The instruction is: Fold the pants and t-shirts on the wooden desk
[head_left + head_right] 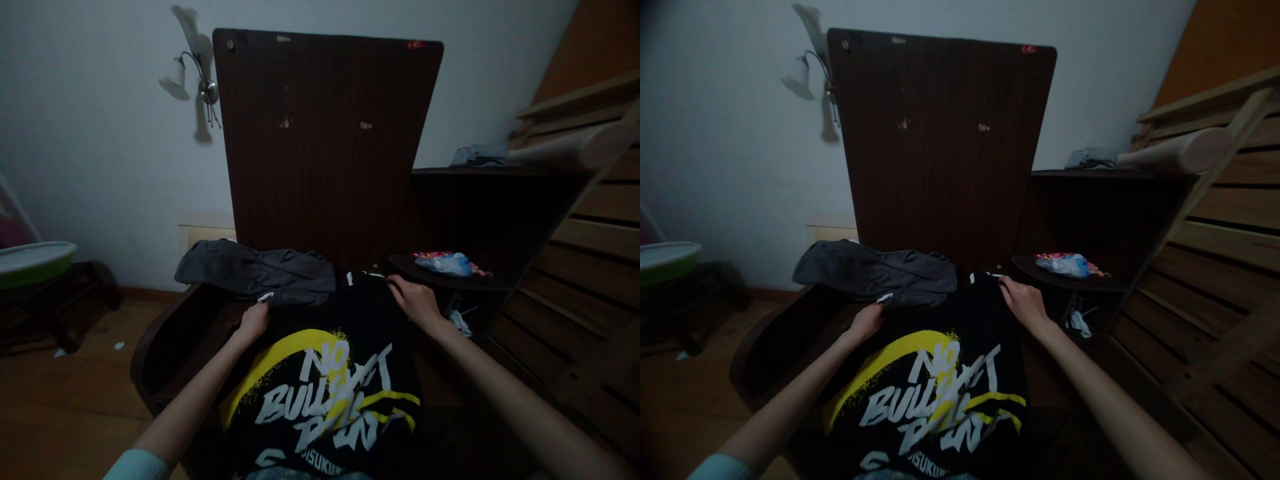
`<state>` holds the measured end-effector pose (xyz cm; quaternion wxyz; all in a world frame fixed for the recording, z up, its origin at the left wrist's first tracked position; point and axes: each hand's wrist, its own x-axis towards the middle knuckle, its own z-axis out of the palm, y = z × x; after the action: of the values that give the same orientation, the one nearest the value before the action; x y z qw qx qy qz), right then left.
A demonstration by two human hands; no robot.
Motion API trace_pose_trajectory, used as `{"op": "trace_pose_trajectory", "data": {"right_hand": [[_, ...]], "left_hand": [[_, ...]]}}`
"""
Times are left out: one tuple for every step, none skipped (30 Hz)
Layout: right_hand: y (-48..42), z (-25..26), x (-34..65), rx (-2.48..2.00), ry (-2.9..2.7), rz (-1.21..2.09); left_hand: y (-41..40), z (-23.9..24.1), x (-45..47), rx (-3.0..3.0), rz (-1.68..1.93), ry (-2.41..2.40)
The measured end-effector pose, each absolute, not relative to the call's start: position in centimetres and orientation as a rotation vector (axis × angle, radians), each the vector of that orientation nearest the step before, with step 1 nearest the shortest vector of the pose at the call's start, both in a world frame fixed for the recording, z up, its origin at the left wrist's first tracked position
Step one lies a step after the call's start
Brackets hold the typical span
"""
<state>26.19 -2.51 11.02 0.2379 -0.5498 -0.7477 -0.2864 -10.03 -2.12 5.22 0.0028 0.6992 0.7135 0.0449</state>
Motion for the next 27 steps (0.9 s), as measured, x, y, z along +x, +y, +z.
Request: {"op": "trace_pose_trajectory", "data": {"right_hand": [[-2.6, 11.0, 26.8, -1.496, -2.029, -0.797], [-2.6, 11.1, 27.3, -1.495, -2.004, -0.811], [-2.5, 11.3, 27.8, -1.507, -1.980, -0.822], [-2.3, 11.5, 28.1, -1.533, -1.959, -0.827], [-2.1, 11.7, 28.4, -1.570, -1.944, -0.826], [-1.7, 11.8, 28.5, -1.619, -1.932, -0.818], [-1.2, 12.0, 28.5, -1.675, -1.927, -0.801], [-0.7, 12.0, 28.3, -1.733, -1.931, -0.774], [-0.1, 12.0, 28.0, -1.800, -1.945, -0.734], [0.4, 11.8, 27.5, -1.878, -1.963, -0.678], [0.8, 11.5, 26.9, -1.964, -1.987, -0.606], [1.1, 11.2, 26.1, -2.055, -2.014, -0.518], [1.1, 10.7, 25.2, -2.129, -2.043, -0.427], [0.9, 10.2, 24.2, -2.171, -2.072, -0.347], [0.5, 9.6, 23.0, -2.167, -2.113, -0.281], [-0.1, 8.9, 21.8, -2.104, -2.168, -0.236], [-0.8, 8.2, 20.6, -1.997, -2.235, -0.199], [-1.5, 7.5, 19.3, -1.867, -2.314, -0.152], [-2.1, 6.7, 18.1, -1.739, -2.393, -0.096], [-2.5, 5.9, 17.0, -1.636, -2.464, -0.028], [-2.8, 5.1, 15.9, -1.545, -2.529, 0.040], [-2.7, 4.3, 15.0, -1.468, -2.579, 0.099], [-2.5, 3.6, 14.2, -1.407, -2.614, 0.147], [-2.0, 3.0, 13.5, -1.359, -2.636, 0.182], [-1.5, 2.4, 13.1, -1.332, -2.643, 0.205], [-0.8, 1.9, 12.8, -1.330, -2.639, 0.220], [-0.2, 1.5, 12.6, -1.355, -2.625, 0.230]], "left_hand": [[-2.2, 5.8, -10.2, 2.193, 0.177, 2.263], [-2.3, 6.5, -10.3, 2.194, 0.227, 2.297], [-2.2, 7.3, -10.5, 2.191, 0.285, 2.337], [-2.0, 8.1, -10.7, 2.180, 0.346, 2.375], [-1.6, 8.9, -10.8, 2.158, 0.401, 2.409], [-1.1, 9.6, -10.8, 2.130, 0.450, 2.439], [-0.4, 10.1, -10.7, 2.099, 0.491, 2.462], [0.2, 10.4, -10.4, 2.066, 0.518, 2.478], [0.9, 10.5, -10.0, 2.032, 0.534, 2.488], [1.4, 10.3, -9.4, 2.005, 0.541, 2.490], [1.8, 9.8, -8.7, 1.979, 0.538, 2.488], [2.0, 9.1, -7.9, 1.960, 0.517, 2.477], [1.9, 8.2, -7.1, 1.957, 0.488, 2.457], [1.7, 7.2, -6.3, 1.973, 0.458, 2.430], [1.2, 6.0, -5.6, 2.028, 0.419, 2.380], [0.5, 4.9, -4.9, 2.121, 0.380, 2.297], [-0.3, 3.8, -4.3, 2.216, 0.326, 2.195], [-1.1, 2.7, -3.9, 2.305, 0.269, 2.089], [-1.9, 1.8, -3.6, 2.374, 0.220, 1.999], [-2.6, 1.0, -3.3, 2.420, 0.187, 1.938], [-3.1, 0.3, -3.2, 2.451, 0.170, 1.897], [-3.5, -0.2, -3.1, 2.470, 0.169, 1.876], [-3.8, -0.5, -3.0, 2.480, 0.179, 1.866], [-4.0, -0.7, -3.0, 2.487, 0.194, 1.854], [-4.1, -0.9, -3.1, 2.491, 0.214, 1.838], [-4.2, -1.0, -3.2, 2.494, 0.237, 1.818], [-4.2, -1.0, -3.3, 2.495, 0.263, 1.792]]}}
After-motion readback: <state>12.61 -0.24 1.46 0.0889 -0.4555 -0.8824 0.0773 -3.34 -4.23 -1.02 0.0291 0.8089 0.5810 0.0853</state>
